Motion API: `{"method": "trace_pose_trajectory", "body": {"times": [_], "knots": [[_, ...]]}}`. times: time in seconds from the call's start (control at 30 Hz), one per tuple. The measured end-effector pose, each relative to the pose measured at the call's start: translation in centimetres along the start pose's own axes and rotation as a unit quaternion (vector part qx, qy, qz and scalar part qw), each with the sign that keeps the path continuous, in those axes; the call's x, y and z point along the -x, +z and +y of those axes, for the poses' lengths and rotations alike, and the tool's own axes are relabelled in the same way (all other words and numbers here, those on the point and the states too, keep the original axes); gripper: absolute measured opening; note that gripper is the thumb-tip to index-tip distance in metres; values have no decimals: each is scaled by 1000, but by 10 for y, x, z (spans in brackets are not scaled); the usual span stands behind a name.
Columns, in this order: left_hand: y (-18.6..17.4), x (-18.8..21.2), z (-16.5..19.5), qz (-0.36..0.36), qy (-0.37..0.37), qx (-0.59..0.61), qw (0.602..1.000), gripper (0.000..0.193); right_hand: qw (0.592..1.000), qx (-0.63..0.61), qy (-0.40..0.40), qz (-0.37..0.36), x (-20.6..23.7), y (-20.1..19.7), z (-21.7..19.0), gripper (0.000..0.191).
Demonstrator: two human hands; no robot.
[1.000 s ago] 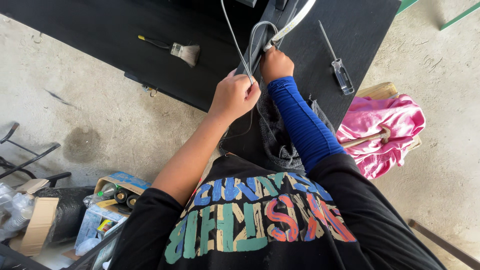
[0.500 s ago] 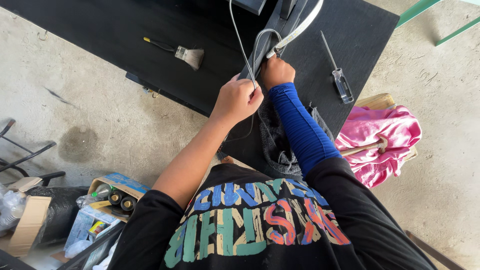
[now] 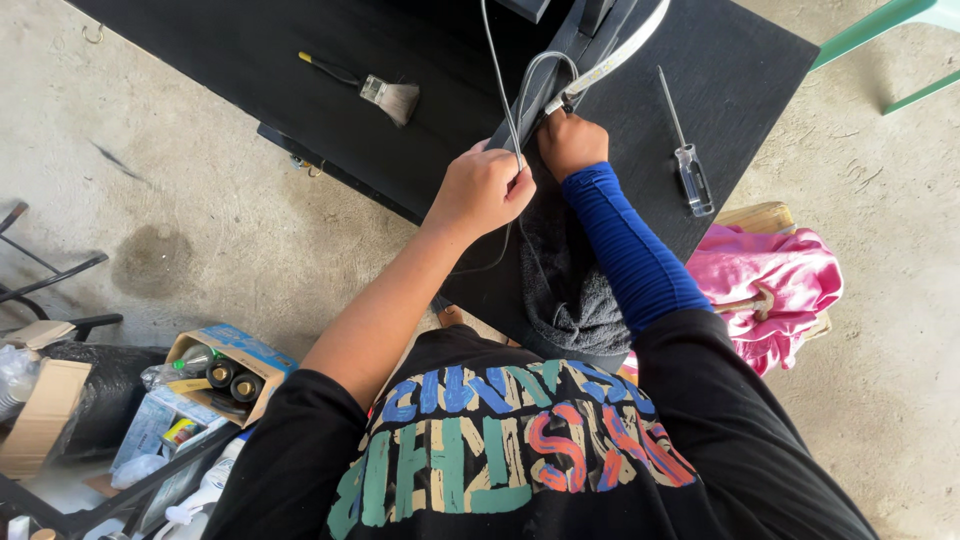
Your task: The person cleans the edge of a black cabinet with a cloth, then aligns and secures an LED strip along the cabinet edge using a screwdriver. They connect the LED strip to a power cable and tuck the wires into the cabinet.
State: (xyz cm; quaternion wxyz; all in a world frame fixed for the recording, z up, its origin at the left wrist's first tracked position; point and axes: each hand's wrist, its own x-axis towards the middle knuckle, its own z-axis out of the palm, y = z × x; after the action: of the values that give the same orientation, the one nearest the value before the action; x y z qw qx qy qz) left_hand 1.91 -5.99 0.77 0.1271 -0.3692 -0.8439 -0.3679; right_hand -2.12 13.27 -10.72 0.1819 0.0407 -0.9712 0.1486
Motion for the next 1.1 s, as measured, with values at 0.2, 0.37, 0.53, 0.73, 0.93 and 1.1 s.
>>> {"method": "trace_pose_trajectory", "body": {"times": [0.2, 0.37, 0.53, 0.73, 0.93, 1.1], "knots": [[2, -1, -2, -6, -2, -2, 1000, 28, 996, -28, -83, -28, -3, -13, 14, 18], [-2, -1, 0, -7, 1, -4, 1000, 30, 993, 30, 74, -87, -13, -4, -11, 20], [-2, 1, 3, -16, -14, 2, 1000, 29, 982, 2, 165, -97, -13, 8, -23, 15], [-1, 3, 1, -18, -11, 3, 1000, 30, 977, 12, 196, -81, -11, 11, -28, 20], [-1, 2, 2, -19, -14, 5, 1000, 30, 977, -11, 198, -72, -10, 7, -27, 28], [0, 3, 2, -7, -8, 13, 1000, 27, 986, -23, 150, -63, -5, 11, -16, 23]]}}
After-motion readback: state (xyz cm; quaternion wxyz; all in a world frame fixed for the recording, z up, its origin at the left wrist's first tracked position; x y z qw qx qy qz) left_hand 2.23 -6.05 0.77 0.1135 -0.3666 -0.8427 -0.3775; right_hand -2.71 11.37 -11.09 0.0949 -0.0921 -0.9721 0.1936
